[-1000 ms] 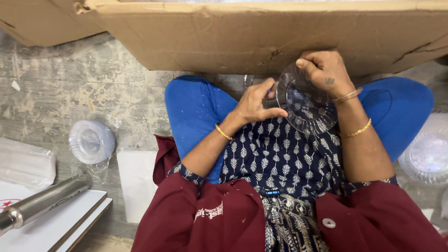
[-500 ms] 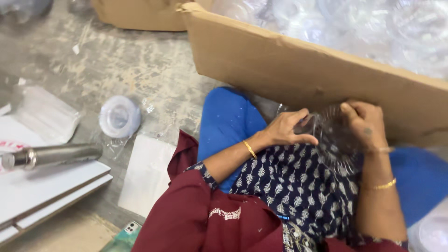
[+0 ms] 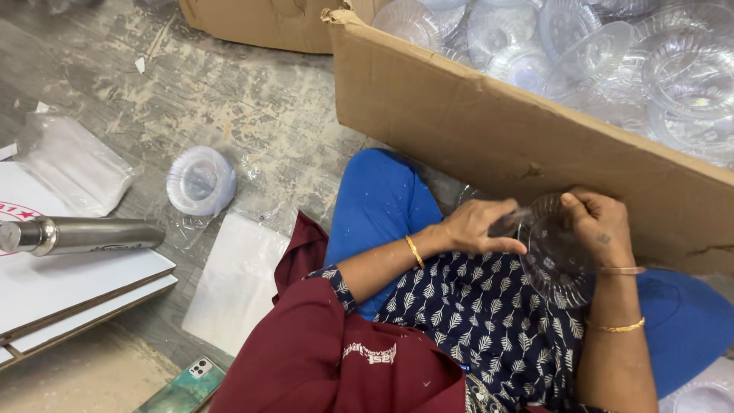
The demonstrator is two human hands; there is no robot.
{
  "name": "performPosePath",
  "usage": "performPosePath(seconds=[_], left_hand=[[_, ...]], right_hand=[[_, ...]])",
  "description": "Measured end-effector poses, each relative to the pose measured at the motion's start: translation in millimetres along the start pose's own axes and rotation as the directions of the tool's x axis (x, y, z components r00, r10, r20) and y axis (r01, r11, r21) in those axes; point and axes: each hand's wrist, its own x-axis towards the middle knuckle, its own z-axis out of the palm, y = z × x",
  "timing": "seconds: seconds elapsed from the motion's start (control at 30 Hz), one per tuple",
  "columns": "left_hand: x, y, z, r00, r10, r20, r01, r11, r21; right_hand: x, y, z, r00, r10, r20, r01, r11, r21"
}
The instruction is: The person sits on the floor and uses a small blade to trim the edges of clear plastic plates. They hold each plate with one hand and scrape the rim with the blade, then place the plate aside and pick up another.
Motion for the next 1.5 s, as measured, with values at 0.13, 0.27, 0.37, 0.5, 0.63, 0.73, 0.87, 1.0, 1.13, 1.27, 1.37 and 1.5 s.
performPosePath(seconds=[0.13,0.27,0.37,0.5,0.63,0.73,0.87,1.0,1.13,1.27,1.37,1.5], left_hand=[[5,2,-6,1.0,0.003,0.026,-0.002,0.999,-0.036],[3,6,-2,0.996,-0.042,0.078,0.045,0.998,-0.042],[2,5,3,0.996,-0.041,0.078,0.045,0.997,-0.056],[2,2,7,0.998,-0.021,0.058,0.025,0.997,-0.072],[-2,-6,12,0.997,-0.031,0.07,0.036,0.997,-0.072],[-8,-14,20,0.998,-0.022,0.067,0.025,0.998,-0.052],[-16,-15,28,0.999,0.029,0.024,-0.028,0.999,-0.017],[-7,-12,14,0.999,-0.051,0.002,0.051,0.998,0.022],[0,-5,-1,1.0,0.009,0.012,-0.009,0.999,-0.032],[4,-4,3,0.996,-0.025,0.088,0.028,0.999,-0.037],[8,-5,11,0.993,-0.048,0.107,0.051,0.999,-0.02],[15,-8,17,0.992,-0.071,0.108,0.073,0.997,-0.012]], right_hand=[[-2,-3,0,1.0,-0.014,0.026,0.014,0.999,0.035],[-3,-5,-1,1.0,0.013,0.017,-0.013,1.0,-0.015],[-2,-5,-2,1.0,0.011,0.003,-0.011,0.998,-0.066],[0,-2,-2,1.0,0.0,-0.02,-0.002,0.997,-0.079],[0,5,0,0.999,0.014,-0.033,-0.017,0.997,-0.081],[0,11,0,0.998,0.023,-0.059,-0.023,1.0,-0.003],[0,11,-5,0.99,-0.083,-0.112,0.071,0.991,-0.113],[-8,2,-6,0.995,-0.076,-0.072,0.071,0.995,-0.076],[-13,-3,-11,0.987,-0.153,-0.041,0.147,0.981,-0.127],[-11,4,-14,0.994,-0.107,-0.024,0.105,0.992,-0.065],[-7,15,-16,0.993,-0.11,-0.033,0.109,0.993,-0.034],[0,27,-18,0.977,-0.201,-0.075,0.193,0.976,-0.1]])
